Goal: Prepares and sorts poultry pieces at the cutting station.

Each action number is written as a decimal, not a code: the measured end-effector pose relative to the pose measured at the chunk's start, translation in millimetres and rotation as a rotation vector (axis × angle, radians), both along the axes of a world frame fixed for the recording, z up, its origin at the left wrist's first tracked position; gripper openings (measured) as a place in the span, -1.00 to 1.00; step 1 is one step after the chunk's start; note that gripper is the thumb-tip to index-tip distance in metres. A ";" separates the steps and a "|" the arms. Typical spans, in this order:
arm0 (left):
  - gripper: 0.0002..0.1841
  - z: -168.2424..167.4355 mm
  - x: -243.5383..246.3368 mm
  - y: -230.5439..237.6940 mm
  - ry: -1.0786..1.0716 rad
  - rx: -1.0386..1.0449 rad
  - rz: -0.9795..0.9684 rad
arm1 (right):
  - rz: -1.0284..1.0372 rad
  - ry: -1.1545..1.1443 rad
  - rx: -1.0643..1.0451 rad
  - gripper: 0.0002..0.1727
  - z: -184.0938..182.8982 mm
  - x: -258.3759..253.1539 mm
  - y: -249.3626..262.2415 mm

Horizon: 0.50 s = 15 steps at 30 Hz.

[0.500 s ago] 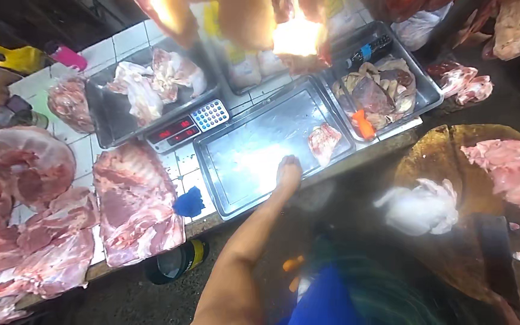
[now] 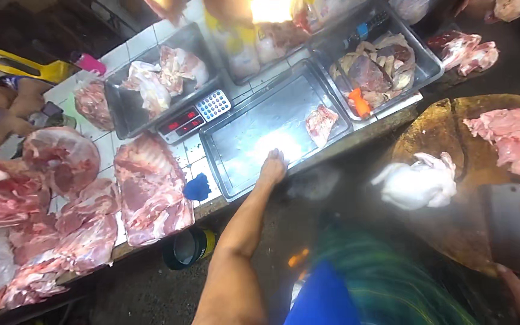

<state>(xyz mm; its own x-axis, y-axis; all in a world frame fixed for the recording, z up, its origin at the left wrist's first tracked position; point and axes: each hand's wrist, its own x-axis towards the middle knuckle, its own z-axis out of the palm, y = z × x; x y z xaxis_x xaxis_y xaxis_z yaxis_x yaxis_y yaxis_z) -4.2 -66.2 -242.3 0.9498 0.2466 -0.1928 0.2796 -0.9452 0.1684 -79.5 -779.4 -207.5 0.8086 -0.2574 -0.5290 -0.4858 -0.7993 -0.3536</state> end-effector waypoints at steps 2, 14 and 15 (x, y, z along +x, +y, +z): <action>-0.53 7.0 -10.5 -19.5 0.074 0.085 0.003 | -0.041 0.003 0.032 -0.21 1.3 1.9 -6.3; -0.52 75.7 -55.3 -203.7 0.176 -0.337 0.344 | -0.076 -0.075 0.098 -0.27 0.6 -8.6 -8.7; -0.47 68.6 -48.8 -235.1 0.197 -0.429 0.327 | -0.048 -0.076 0.099 -0.27 0.4 -8.6 -12.2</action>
